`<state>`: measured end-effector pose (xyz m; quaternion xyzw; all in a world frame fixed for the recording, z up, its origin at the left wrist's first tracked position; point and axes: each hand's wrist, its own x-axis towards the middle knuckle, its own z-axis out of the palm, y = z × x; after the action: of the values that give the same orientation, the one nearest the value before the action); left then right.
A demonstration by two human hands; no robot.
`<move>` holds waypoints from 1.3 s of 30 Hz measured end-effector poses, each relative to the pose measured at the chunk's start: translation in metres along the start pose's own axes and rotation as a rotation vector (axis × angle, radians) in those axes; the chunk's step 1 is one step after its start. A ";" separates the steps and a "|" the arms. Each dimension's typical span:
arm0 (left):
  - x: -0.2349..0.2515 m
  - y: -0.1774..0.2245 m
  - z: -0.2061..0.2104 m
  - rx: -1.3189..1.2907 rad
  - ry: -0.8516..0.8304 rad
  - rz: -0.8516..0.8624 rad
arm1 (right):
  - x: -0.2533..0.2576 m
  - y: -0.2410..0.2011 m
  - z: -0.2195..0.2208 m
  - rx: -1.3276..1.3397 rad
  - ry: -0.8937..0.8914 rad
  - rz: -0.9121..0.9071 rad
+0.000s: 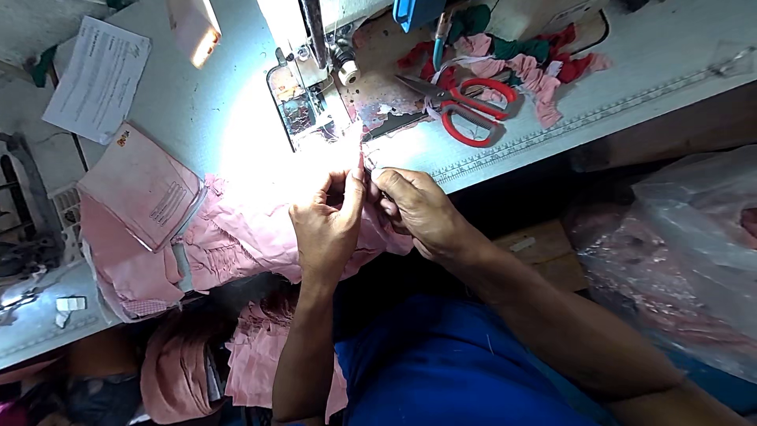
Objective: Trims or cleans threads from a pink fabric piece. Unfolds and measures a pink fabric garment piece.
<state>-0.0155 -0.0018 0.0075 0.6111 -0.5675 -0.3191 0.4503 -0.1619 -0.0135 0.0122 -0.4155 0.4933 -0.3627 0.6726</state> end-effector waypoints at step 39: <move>0.000 -0.004 -0.002 -0.043 -0.023 0.005 | 0.013 -0.013 -0.005 -0.024 -0.017 0.040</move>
<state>-0.0125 -0.0015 0.0047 0.5959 -0.5673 -0.3371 0.4576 -0.1640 -0.0311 0.0184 -0.4169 0.5000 -0.3394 0.6789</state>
